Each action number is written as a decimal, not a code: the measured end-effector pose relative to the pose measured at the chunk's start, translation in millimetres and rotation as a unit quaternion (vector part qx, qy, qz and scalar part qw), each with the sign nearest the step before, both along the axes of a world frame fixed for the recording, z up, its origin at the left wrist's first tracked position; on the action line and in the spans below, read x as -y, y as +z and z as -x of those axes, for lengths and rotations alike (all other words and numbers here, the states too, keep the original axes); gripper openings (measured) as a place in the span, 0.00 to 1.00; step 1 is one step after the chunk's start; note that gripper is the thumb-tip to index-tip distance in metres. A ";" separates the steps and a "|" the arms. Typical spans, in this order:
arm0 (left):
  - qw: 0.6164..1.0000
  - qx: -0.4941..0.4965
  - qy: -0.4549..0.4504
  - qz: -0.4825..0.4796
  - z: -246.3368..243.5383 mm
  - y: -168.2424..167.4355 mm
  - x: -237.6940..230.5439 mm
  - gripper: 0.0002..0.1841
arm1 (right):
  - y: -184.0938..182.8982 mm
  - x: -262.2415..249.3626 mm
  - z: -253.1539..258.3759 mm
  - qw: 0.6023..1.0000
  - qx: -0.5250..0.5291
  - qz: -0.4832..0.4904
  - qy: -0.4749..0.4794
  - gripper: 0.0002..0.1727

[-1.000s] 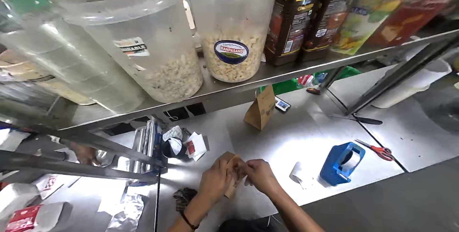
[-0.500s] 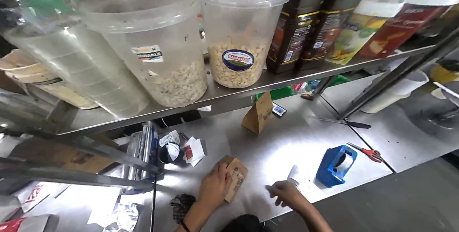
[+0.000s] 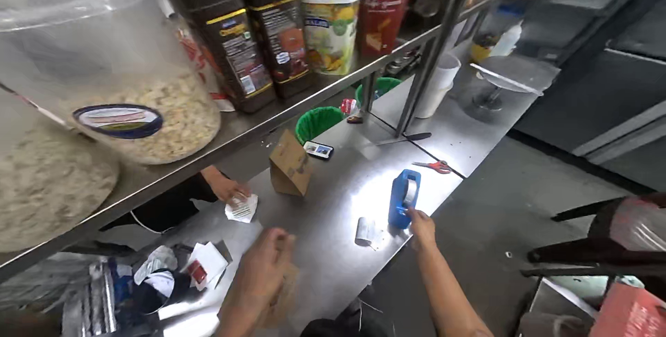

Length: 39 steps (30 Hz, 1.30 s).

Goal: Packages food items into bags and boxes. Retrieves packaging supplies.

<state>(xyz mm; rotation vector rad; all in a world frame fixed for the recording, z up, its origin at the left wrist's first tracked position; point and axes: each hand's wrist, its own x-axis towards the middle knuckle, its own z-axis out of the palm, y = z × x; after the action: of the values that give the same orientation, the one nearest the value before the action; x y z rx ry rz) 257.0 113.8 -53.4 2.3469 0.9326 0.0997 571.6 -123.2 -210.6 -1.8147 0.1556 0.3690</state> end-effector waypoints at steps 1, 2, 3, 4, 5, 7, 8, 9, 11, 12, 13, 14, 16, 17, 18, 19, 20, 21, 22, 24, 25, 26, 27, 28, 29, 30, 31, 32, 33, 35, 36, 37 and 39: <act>0.995 0.011 -0.033 0.091 -28.6 -5.5 21.9 0.22 | 9.0 6.0 15.3 1.000 0.011 -0.011 -0.002 0.20; 0.980 0.013 -0.073 0.183 -61.6 -17.8 41.6 0.23 | 19.1 13.0 32.5 1.000 0.011 -0.015 0.005 0.22; 0.956 -0.008 -0.115 0.271 -98.4 -34.4 56.5 0.26 | 25.9 18.8 48.4 1.000 0.005 -0.019 0.004 0.21; 0.930 -0.036 -0.147 0.336 -136.1 -56.1 68.8 0.30 | 27.9 24.1 60.1 1.000 -0.013 -0.026 -0.003 0.18; 0.912 -0.062 -0.166 0.370 -170.4 -77.8 80.0 0.34 | 24.2 29.3 67.5 0.998 -0.042 -0.034 -0.009 0.16; 0.908 -0.112 -0.174 0.364 -222.9 -111.3 97.6 0.38 | 7.3 37.0 72.7 0.993 -0.109 -0.045 -0.001 0.15; 0.911 -0.137 -0.178 0.345 -247.2 -122.7 100.9 0.38 | -0.2 36.1 69.1 0.991 -0.126 -0.052 0.008 0.15; 0.915 -0.153 -0.181 0.327 -268.9 -130.6 101.1 0.38 | -4.4 32.9 64.2 0.989 -0.137 -0.058 0.018 0.16; 0.926 -0.165 -0.188 0.284 -290.2 -138.5 104.3 0.32 | -7.8 31.6 63.1 0.983 -0.170 -0.070 0.017 0.17; 0.932 -0.168 -0.192 0.257 -292.9 -138.4 106.0 0.30 | -8.8 31.8 63.2 0.980 -0.184 -0.078 0.009 0.17; 0.938 -0.168 -0.197 0.229 -294.3 -133.9 107.7 0.28 | -10.0 31.5 60.7 0.976 -0.199 -0.086 0.004 0.17; 0.943 -0.173 -0.202 0.200 -293.1 -125.8 110.4 0.26 | -10.9 31.8 58.2 0.972 -0.217 -0.094 0.012 0.16; 0.943 -0.211 -0.203 0.160 -278.7 -96.8 115.3 0.20 | -10.6 30.0 59.4 0.960 -0.254 -0.099 0.061 0.15; 0.941 -0.233 -0.195 0.151 -269.6 -86.5 111.7 0.18 | -9.7 23.7 63.4 0.956 -0.261 -0.093 0.091 0.14; 0.940 -0.241 -0.191 0.148 -258.7 -81.6 105.2 0.17 | -8.6 17.6 70.1 0.955 -0.258 -0.084 0.122 0.14; 0.943 -0.228 -0.190 0.151 -243.9 -79.5 99.2 0.16 | -6.8 15.6 79.1 0.955 -0.242 -0.071 0.157 0.14; 0.951 -0.196 -0.187 0.151 -223.6 -77.5 93.6 0.16 | -2.1 16.3 89.4 0.955 -0.213 -0.061 0.198 0.14; 0.963 -0.148 -0.178 0.136 -199.1 -74.7 84.8 0.17 | 5.0 13.0 98.3 0.951 -0.177 -0.064 0.244 0.14; 0.977 -0.087 -0.156 0.114 -168.9 -67.7 74.5 0.19 | 14.7 5.9 106.9 0.941 -0.143 -0.080 0.297 0.13; 0.994 0.027 -0.074 0.081 -89.6 -49.3 70.1 0.20 | 38.3 -2.9 133.1 0.893 -0.093 -0.128 0.422 0.10; 0.996 0.051 -0.025 0.062 -48.2 -39.3 71.3 0.20 | 50.8 -10.0 147.8 0.857 -0.077 -0.149 0.486 0.09; 0.997 0.066 0.026 0.039 -9.6 -29.7 72.0 0.20 | 62.0 -21.6 163.2 0.822 -0.065 -0.168 0.540 0.09; 0.994 0.077 0.078 0.008 24.7 -23.9 72.4 0.20 | 71.8 -35.9 179.5 0.792 -0.058 -0.178 0.581 0.09; 0.988 0.086 0.126 -0.027 53.3 -22.3 73.1 0.19 | 78.2 -50.0 196.0 0.771 -0.046 -0.180 0.609 0.10; 0.980 0.090 0.168 -0.059 75.7 -23.3 73.6 0.19 | 81.7 -63.7 210.8 0.756 -0.036 -0.175 0.630 0.12; 0.971 0.090 0.205 -0.087 92.3 -27.0 72.8 0.19 | 83.5 -78.5 224.0 0.750 -0.031 -0.163 0.641 0.14; 0.962 0.085 0.234 -0.116 103.7 -32.3 70.6 0.19 | 84.3 -93.4 236.3 0.750 -0.033 -0.145 0.644 0.16; 0.953 0.079 0.254 -0.144 111.4 -38.5 67.7 0.18 | 83.8 -106.0 246.9 0.753 -0.040 -0.124 0.645 0.18; 0.946 0.075 0.269 -0.166 116.4 -45.1 64.6 0.17 | 81.0 -115.6 255.5 0.755 -0.043 -0.103 0.646 0.18; 0.931 0.076 0.302 -0.189 122.4 -58.6 58.8 0.15 | 73.0 -127.2 267.1 0.758 -0.029 -0.058 0.649 0.19; 0.925 0.077 0.321 -0.187 124.7 -63.5 56.5 0.16 | 68.8 -130.7 270.4 0.757 -0.018 -0.035 0.652 0.20; 0.921 0.082 0.340 -0.174 126.9 -66.5 55.2 0.20 | 65.9 -133.0 272.9 0.758 -0.009 -0.014 0.652 0.21; 0.912 0.097 0.385 -0.107 130.5 -66.2 55.6 0.27 | 65.4 -134.0 276.2 0.759 0.015 0.018 0.651 0.22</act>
<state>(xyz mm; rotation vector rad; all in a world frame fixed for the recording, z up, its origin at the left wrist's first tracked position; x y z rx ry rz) 126.4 58.1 -119.6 1.9575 1.7552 0.7648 295.4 10.8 -145.2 -1.6942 -1.2108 1.2955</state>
